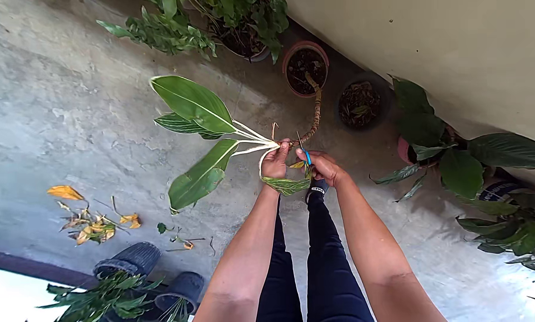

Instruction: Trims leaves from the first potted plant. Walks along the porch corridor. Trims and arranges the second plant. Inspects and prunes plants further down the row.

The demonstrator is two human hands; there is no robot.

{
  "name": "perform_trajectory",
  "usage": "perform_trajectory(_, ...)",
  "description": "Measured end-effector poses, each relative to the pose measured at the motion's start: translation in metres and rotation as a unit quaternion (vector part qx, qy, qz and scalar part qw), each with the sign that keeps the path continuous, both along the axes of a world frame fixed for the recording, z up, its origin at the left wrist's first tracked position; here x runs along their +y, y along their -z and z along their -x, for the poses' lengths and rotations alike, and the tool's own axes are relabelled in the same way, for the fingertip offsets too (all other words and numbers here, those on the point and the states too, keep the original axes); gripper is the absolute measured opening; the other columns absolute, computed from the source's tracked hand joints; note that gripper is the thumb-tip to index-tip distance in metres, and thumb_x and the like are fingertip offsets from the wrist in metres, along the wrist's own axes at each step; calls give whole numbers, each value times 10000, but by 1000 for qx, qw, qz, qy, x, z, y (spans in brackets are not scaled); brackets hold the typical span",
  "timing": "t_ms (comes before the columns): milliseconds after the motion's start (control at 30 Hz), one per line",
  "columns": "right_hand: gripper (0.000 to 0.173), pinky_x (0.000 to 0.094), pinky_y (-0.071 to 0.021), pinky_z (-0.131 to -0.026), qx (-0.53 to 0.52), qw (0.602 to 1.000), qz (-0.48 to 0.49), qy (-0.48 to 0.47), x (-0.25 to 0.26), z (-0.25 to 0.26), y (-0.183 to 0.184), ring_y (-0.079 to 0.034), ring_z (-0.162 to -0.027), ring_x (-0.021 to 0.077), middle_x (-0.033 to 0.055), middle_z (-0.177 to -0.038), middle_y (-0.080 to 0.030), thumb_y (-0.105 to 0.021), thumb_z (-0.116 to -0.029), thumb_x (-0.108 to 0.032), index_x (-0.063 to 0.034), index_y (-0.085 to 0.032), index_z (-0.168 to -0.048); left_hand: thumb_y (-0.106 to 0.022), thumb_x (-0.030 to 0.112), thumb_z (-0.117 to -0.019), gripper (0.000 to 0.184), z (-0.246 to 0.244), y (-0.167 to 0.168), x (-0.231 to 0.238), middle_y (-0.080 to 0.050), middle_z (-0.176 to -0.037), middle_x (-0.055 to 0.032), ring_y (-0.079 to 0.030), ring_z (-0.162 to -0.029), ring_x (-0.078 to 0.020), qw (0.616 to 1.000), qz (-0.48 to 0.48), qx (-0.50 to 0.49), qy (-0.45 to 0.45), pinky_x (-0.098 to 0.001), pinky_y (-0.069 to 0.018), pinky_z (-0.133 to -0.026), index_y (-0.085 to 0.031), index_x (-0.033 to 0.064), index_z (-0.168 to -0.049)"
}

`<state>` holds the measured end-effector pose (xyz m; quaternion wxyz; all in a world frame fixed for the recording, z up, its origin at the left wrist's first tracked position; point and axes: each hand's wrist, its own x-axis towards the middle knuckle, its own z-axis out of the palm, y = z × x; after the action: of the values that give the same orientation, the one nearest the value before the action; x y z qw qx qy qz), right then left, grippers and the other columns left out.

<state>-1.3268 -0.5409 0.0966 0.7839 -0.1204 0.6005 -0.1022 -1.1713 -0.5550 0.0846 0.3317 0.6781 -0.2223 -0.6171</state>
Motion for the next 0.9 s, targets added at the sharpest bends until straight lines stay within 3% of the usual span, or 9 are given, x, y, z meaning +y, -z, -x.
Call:
perform_trajectory(100, 402, 203, -310, -464, 17, 1000, 17, 17, 1, -4, 0, -421, -510, 33, -19, -772, -665, -563, -1044, -484, -118, -714, -1116, -583, 49, -1037, 169, 0, -1, -5, -741, -1076, -83, -703, -1013, -128, 1000, 6, 0, 2, -301, -556, -979, -687, -47, -1131)
perform_trajectory(333, 326, 242, -362, -538, 68, 995, 70, 21, 8, -14, 1, -457, -593, 54, -11, -758, -600, -682, -995, -405, -80, -716, -991, -603, 63, -1031, 159, -4, -3, -12, -750, -1070, -66, -704, -1000, -110, 1000, -7, -15, 9, -289, -556, -968, -706, -32, -1106)
perform_trajectory(467, 296, 336, -460, -688, 97, 991, 81, 34, 13, -20, 4, -547, -712, 114, 41, -796, -641, -772, -938, -334, -45, -717, -976, -615, 72, -1027, 154, -2, -4, -15, -750, -1042, -68, -701, -980, -105, 1000, -21, -22, 7, -281, -557, -944, -707, -30, -1097)
perform_trajectory(633, 241, 323, -441, -643, 113, 988, 93, 40, 22, -21, 6, -512, -649, 97, 23, -730, -612, -820, -894, -259, -42, -717, -906, -624, 80, -1024, 157, -4, -3, -17, -758, -1032, -58, -708, -947, -88, 998, -35, -45, 19, -265, -561, -921, -718, -25, -1092)
perform_trajectory(733, 257, 313, -439, -629, 106, 990, 84, 38, 23, -21, 7, -508, -631, 91, 18, -714, -612, -828, -886, -271, -42, -711, -898, -620, 82, -1027, 152, -5, 0, -15, -753, -1008, -65, -707, -923, -104, 998, -39, -43, 7, -274, -569, -899, -715, -23, -1083)
perform_trajectory(833, 330, 290, -406, -570, 106, 991, 63, 57, 20, -22, 10, -489, -606, 85, 22, -746, -615, -763, -937, -380, -55, -707, -945, -631, 68, -1017, 138, 2, 0, -14, -756, -985, -65, -714, -905, -102, 999, -32, -31, 13, -278, -582, -888, -718, -26, -1069)
perform_trajectory(900, 386, 323, -460, -606, 121, 989, 60, 64, 13, -19, 15, -546, -648, 107, 31, -784, -646, -728, -949, -453, -67, -708, -942, -629, 46, -1012, 118, 9, 0, -14, -755, -951, -52, -712, -870, -88, 1000, -19, -17, 9, -272, -590, -870, -718, -25, -1042)
